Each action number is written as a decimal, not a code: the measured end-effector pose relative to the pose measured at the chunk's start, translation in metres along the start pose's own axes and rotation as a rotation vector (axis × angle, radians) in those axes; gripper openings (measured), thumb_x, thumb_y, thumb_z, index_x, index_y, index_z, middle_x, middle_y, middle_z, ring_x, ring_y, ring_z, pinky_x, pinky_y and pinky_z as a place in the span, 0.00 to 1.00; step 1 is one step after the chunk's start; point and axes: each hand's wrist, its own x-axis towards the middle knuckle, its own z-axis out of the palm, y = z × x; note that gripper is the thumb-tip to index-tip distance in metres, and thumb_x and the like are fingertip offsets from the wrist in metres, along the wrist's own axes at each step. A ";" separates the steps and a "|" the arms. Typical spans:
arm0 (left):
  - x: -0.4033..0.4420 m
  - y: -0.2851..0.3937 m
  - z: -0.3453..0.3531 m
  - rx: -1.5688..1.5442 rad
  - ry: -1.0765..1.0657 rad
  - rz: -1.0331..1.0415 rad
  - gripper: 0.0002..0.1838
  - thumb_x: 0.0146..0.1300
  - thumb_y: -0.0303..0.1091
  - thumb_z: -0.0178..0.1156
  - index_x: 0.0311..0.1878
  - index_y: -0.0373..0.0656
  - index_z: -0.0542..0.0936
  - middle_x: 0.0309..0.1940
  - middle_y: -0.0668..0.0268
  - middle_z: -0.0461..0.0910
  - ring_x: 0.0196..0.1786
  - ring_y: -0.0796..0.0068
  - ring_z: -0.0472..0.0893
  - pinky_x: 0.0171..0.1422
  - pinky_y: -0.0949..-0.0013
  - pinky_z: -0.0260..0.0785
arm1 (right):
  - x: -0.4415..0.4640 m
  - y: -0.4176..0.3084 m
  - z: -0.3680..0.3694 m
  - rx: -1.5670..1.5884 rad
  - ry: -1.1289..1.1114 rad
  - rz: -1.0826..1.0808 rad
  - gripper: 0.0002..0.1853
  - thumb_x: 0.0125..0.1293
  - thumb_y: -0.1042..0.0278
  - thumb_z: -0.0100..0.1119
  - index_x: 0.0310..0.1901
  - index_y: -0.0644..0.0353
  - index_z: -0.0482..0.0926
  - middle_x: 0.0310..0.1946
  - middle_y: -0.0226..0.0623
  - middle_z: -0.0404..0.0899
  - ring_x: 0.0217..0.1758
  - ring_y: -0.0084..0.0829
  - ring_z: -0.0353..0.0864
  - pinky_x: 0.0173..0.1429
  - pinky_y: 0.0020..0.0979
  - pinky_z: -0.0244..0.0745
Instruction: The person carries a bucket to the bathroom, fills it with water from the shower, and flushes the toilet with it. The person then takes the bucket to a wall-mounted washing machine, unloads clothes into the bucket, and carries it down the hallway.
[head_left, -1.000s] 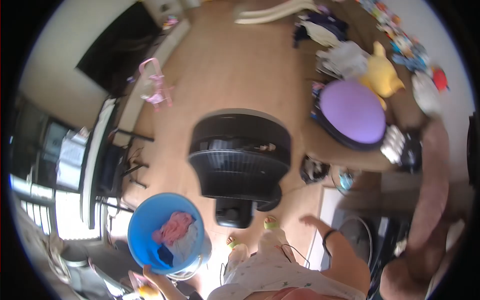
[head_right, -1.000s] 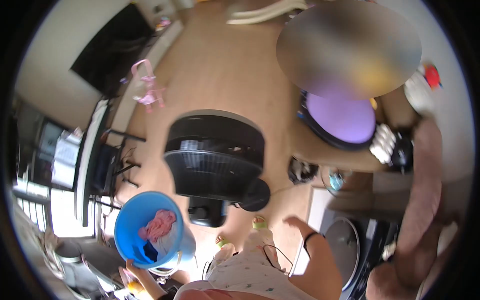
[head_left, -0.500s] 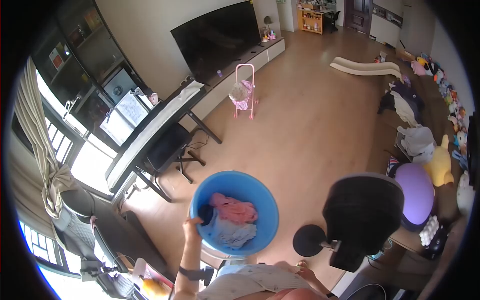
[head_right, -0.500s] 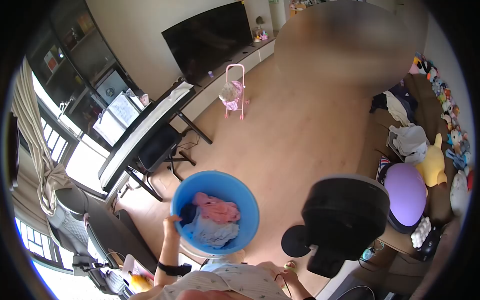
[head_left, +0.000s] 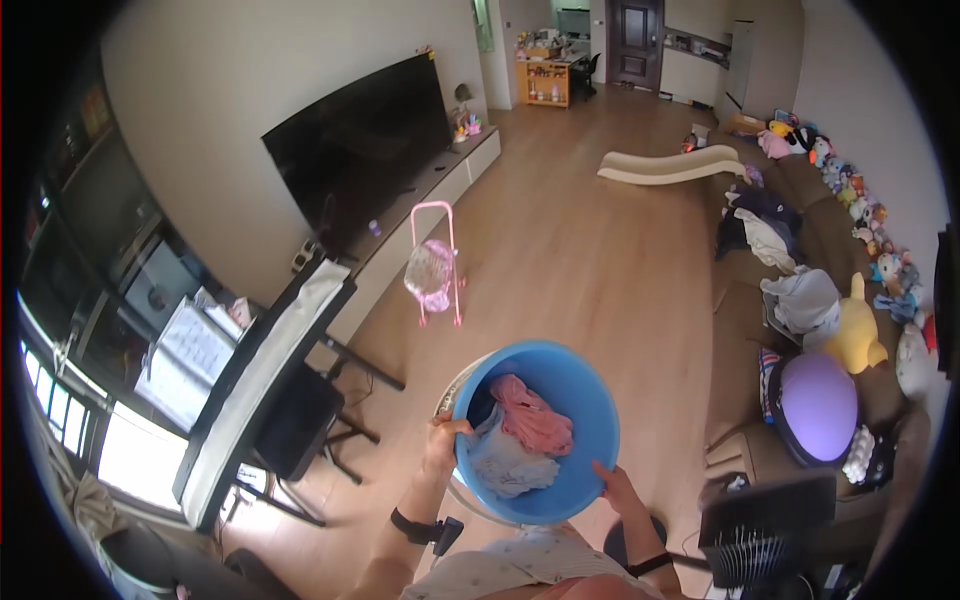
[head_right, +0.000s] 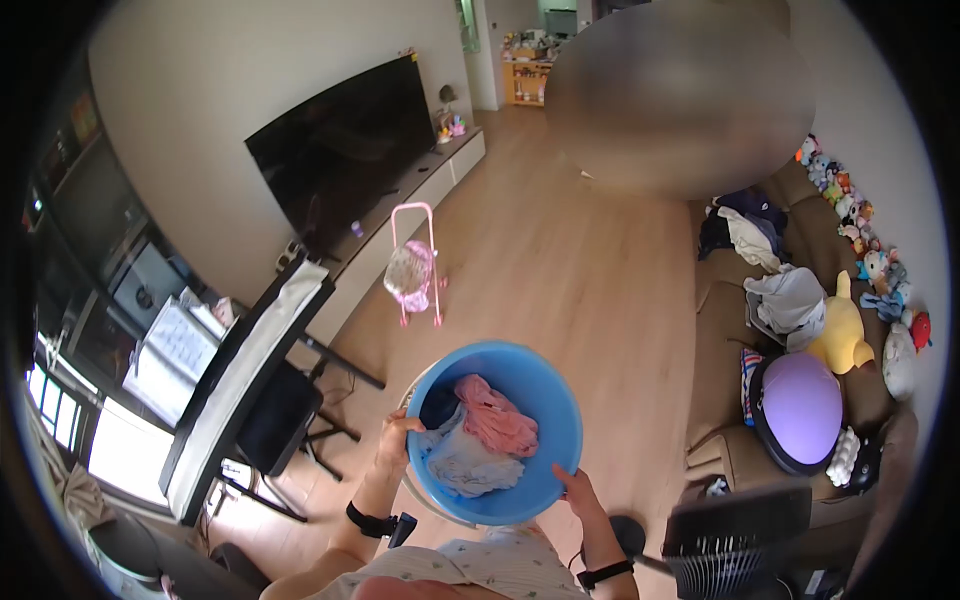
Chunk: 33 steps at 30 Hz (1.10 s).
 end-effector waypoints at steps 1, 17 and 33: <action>0.031 0.020 0.016 -0.007 -0.018 -0.002 0.10 0.38 0.18 0.57 0.29 0.36 0.79 0.18 0.67 0.75 0.17 0.77 0.71 0.22 0.75 0.62 | 0.046 -0.021 0.001 -0.048 0.060 -0.031 0.27 0.61 0.49 0.59 0.52 0.64 0.74 0.43 0.38 0.79 0.43 0.35 0.80 0.45 0.37 0.76; 0.571 0.251 0.030 0.383 0.086 0.325 0.15 0.63 0.33 0.59 0.51 0.37 0.76 0.43 0.64 0.79 0.42 0.77 0.77 0.46 0.73 0.70 | 0.602 -0.403 0.041 -0.143 0.394 -0.141 0.09 0.39 0.76 0.60 0.28 0.66 0.77 0.20 0.37 0.76 0.17 0.30 0.73 0.17 0.31 0.64; 1.153 0.528 0.455 -0.042 -1.304 1.568 0.05 0.59 0.29 0.62 0.36 0.42 0.77 0.32 0.64 0.81 0.34 0.66 0.81 0.42 0.58 0.73 | 1.093 -0.682 -0.127 0.435 0.945 -0.031 0.11 0.44 0.74 0.67 0.30 0.61 0.77 0.28 0.40 0.77 0.31 0.37 0.78 0.35 0.38 0.73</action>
